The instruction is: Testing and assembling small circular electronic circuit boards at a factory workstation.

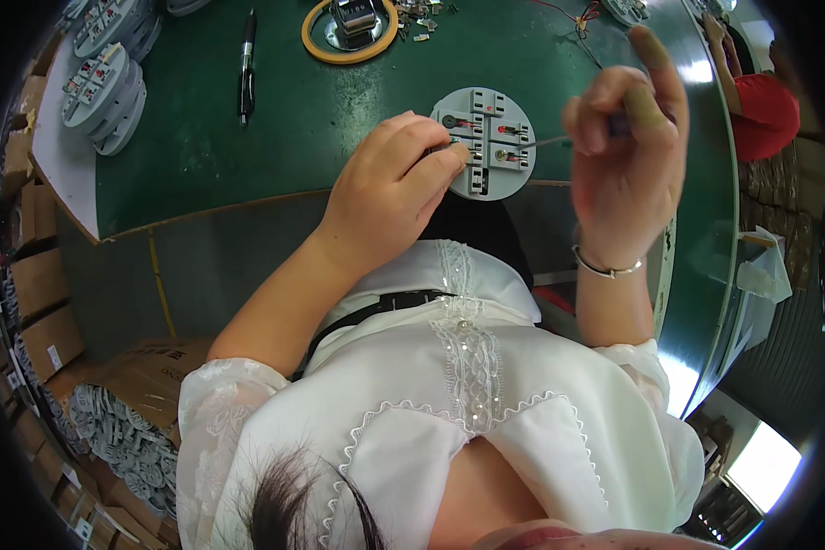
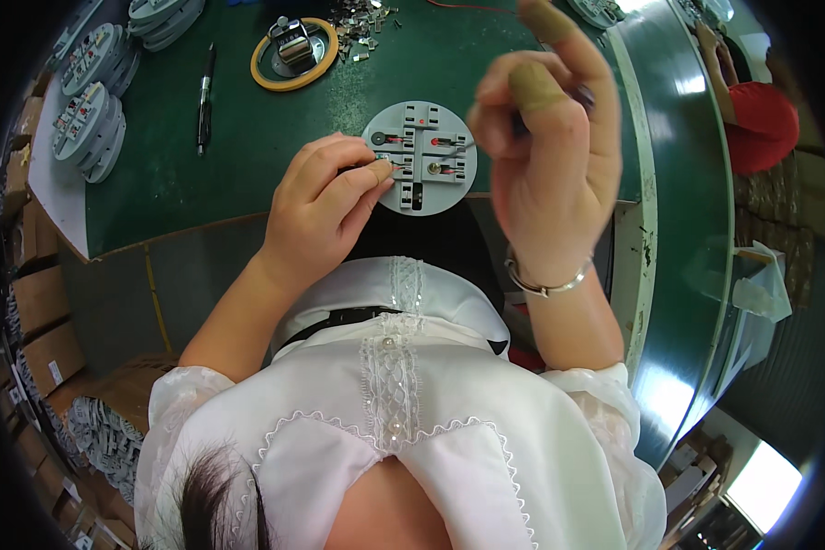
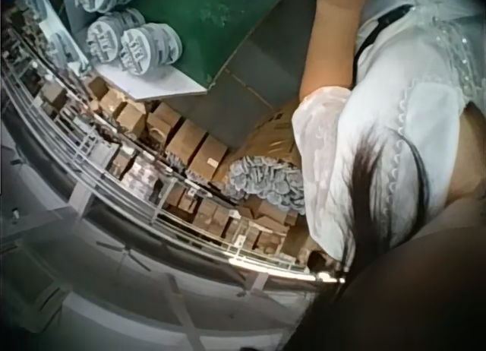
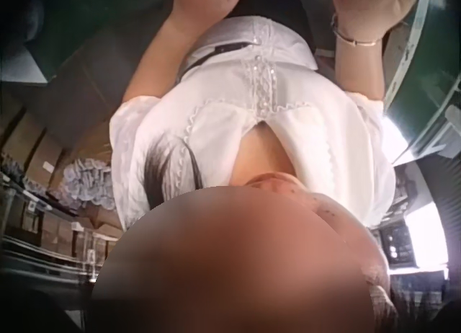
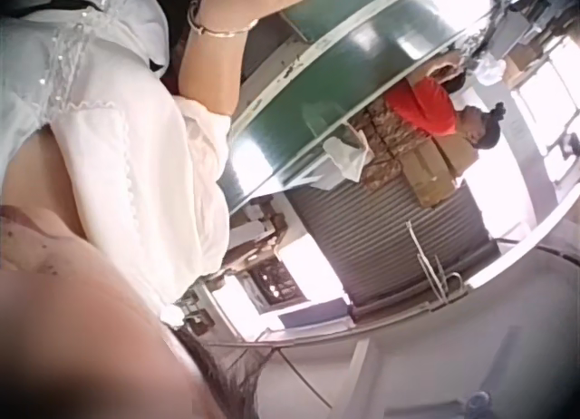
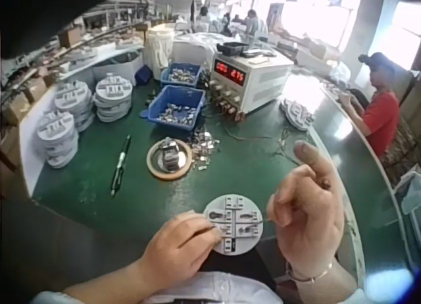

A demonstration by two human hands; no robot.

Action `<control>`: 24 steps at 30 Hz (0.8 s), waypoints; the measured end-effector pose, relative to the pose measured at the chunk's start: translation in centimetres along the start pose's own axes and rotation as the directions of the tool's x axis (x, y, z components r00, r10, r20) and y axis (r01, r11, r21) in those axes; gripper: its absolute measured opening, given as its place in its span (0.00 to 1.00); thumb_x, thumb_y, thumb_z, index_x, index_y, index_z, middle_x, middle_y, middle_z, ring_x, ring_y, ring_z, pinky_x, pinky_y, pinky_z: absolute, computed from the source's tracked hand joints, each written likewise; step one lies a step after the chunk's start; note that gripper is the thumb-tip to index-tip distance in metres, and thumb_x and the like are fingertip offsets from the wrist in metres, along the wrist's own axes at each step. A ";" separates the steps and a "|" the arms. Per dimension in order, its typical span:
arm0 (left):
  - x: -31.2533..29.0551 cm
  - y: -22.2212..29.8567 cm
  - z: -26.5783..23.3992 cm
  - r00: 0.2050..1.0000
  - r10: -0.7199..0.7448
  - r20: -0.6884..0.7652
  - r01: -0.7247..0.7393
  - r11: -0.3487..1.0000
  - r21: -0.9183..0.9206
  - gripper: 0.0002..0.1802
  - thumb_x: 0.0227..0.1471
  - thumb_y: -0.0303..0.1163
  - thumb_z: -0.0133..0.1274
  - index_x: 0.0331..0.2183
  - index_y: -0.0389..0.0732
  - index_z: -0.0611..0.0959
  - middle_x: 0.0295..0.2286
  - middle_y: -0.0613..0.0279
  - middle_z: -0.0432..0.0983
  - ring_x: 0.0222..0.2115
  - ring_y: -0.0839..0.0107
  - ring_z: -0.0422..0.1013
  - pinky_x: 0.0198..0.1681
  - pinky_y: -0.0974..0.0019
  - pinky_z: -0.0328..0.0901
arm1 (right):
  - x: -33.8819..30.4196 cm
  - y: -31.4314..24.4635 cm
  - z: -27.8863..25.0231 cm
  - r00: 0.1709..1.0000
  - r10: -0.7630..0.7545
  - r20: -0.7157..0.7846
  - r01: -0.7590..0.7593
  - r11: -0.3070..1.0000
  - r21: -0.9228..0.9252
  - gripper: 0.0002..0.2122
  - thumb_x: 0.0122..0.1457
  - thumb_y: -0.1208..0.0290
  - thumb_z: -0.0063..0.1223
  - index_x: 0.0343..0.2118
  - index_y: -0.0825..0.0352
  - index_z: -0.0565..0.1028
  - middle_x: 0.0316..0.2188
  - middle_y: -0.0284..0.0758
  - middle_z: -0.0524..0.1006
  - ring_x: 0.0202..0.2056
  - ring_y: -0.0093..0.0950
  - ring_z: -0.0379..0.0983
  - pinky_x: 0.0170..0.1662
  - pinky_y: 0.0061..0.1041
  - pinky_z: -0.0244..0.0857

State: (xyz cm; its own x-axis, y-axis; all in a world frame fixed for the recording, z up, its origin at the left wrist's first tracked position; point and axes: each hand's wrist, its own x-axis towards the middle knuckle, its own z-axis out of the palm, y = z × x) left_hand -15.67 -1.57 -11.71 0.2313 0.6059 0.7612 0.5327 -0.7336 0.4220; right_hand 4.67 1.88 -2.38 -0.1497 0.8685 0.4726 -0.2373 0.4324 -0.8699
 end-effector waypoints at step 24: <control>0.1 -1.8 0.7 0.998 -0.065 -0.004 0.064 0.996 -0.066 0.17 0.43 0.19 0.69 0.37 0.40 0.84 0.37 0.59 0.77 0.37 0.58 0.75 0.40 0.59 0.72 | 0.6 5.9 1.7 0.993 -0.114 -0.029 0.113 0.993 -0.042 0.18 0.73 0.63 0.45 0.56 0.73 0.66 0.30 0.36 0.72 0.25 0.21 0.69 0.29 0.22 0.68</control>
State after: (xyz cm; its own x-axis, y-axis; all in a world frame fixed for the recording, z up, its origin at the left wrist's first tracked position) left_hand -16.08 0.03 -12.71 0.1929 0.6507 0.7344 0.4915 -0.7119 0.5017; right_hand 1.56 4.58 -6.99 -0.0936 0.8201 0.5645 -0.2122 0.5375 -0.8161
